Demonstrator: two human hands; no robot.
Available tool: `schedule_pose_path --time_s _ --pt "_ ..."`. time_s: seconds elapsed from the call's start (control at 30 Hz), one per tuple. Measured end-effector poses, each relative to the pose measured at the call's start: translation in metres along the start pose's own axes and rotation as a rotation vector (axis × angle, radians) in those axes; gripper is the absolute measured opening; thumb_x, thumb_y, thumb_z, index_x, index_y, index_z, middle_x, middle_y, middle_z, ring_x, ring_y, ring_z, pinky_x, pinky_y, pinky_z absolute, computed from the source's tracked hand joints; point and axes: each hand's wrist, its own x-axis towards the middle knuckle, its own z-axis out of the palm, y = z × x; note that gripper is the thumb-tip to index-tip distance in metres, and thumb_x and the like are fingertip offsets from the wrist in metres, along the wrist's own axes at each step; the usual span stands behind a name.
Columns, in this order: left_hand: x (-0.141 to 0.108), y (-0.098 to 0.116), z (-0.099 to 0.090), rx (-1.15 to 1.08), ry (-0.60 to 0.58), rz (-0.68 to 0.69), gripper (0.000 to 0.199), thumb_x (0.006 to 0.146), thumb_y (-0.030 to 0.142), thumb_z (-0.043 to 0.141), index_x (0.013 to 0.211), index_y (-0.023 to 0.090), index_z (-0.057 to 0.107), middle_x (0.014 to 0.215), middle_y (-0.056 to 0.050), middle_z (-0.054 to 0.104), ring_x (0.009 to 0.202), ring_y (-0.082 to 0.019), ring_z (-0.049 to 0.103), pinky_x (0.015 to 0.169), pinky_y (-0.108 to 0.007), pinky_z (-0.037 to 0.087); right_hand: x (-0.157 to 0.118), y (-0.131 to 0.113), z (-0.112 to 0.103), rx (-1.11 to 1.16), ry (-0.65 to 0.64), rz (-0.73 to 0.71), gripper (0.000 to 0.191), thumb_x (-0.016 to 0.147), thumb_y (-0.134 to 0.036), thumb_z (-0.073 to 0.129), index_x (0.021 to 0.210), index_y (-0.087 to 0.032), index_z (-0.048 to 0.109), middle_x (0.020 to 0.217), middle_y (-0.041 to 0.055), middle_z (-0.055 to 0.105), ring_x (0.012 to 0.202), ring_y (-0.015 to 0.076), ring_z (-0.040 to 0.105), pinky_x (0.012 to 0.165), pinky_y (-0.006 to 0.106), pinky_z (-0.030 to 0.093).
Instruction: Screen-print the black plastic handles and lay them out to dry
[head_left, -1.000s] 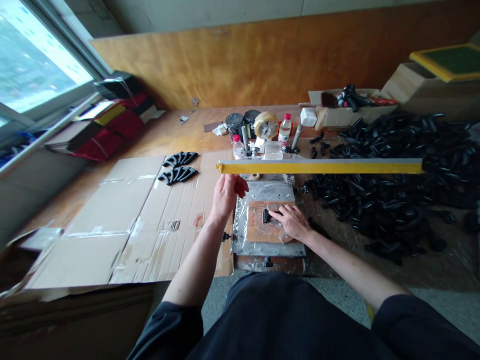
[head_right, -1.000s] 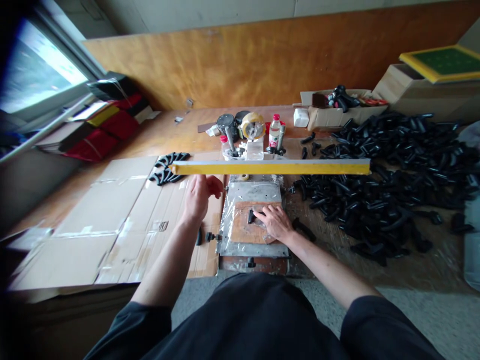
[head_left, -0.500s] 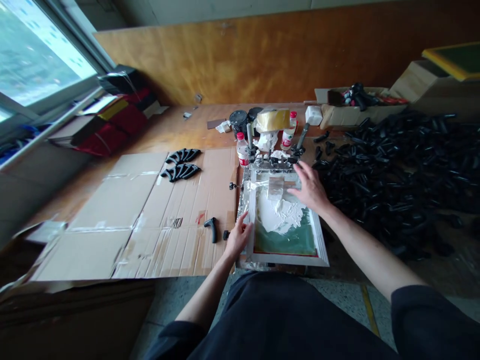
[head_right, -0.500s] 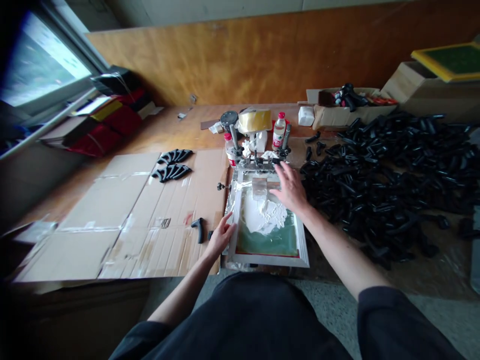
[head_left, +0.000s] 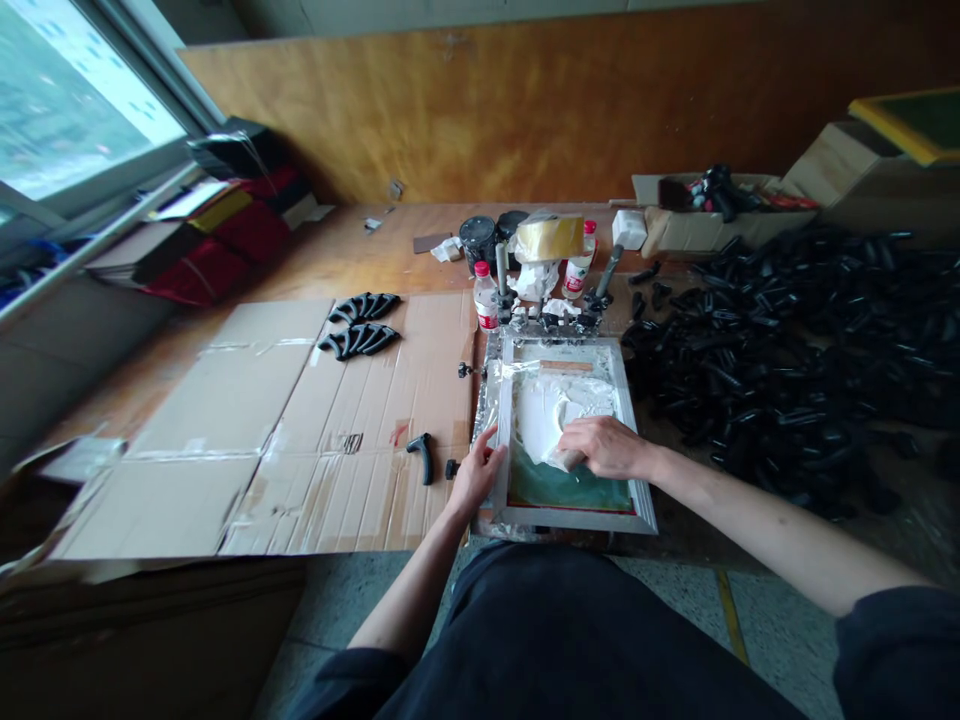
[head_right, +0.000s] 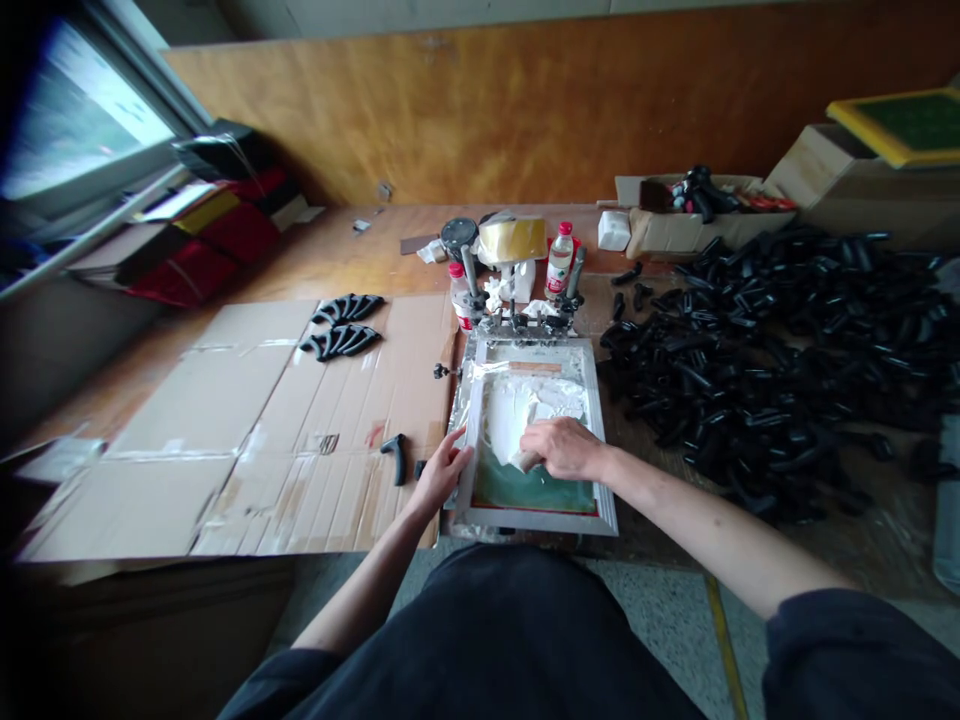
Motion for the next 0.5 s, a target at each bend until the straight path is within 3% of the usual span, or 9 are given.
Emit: schedule_pose_path --time_s 0.17,0.3,0.4,0.5 --pt "-0.002 0.004 -0.002 -0.036 0.004 -0.001 0.057 0.084 0.047 0.055 0.135 0.024 0.052 0.066 0.004 0.054 0.056 -0.01 0.049 0.056 -0.021 0.04 0.01 -0.003 0.007 -0.092 0.203 0.14 0.021 0.081 -0.005 0.054 0.091 -0.018 0.068 0.09 0.0053 0.068 0.086 0.0188 0.059 0.072 0.027 0.043" --pt "-0.004 0.007 -0.002 -0.111 0.007 -0.017 0.06 0.081 0.048 0.057 0.134 0.022 0.052 0.063 0.005 0.051 0.054 -0.01 0.047 0.054 -0.021 0.039 -0.002 -0.014 0.017 -0.094 0.148 0.07 0.023 0.082 -0.008 0.055 0.097 -0.019 0.069 0.093 0.0058 0.069 0.086 0.0196 0.061 0.073 0.029 0.045" --pt "-0.005 0.012 -0.005 -0.162 -0.028 -0.028 0.062 0.081 0.05 0.057 0.137 0.022 0.049 0.062 0.006 0.048 0.052 -0.009 0.045 0.052 -0.02 0.038 0.01 -0.009 0.002 -0.013 0.18 0.185 0.021 0.085 -0.021 0.061 0.105 -0.025 0.068 0.092 0.0018 0.07 0.084 0.0184 0.063 0.072 0.028 0.047" --pt "-0.009 0.027 -0.016 -0.235 -0.091 -0.012 0.067 0.082 0.052 0.058 0.141 0.023 0.044 0.06 0.007 0.047 0.05 -0.009 0.043 0.05 -0.02 0.037 0.04 0.012 -0.027 -0.011 0.305 0.373 0.047 0.083 -0.029 0.068 0.129 -0.032 0.058 0.107 0.0006 0.069 0.091 0.0191 0.064 0.076 0.029 0.048"
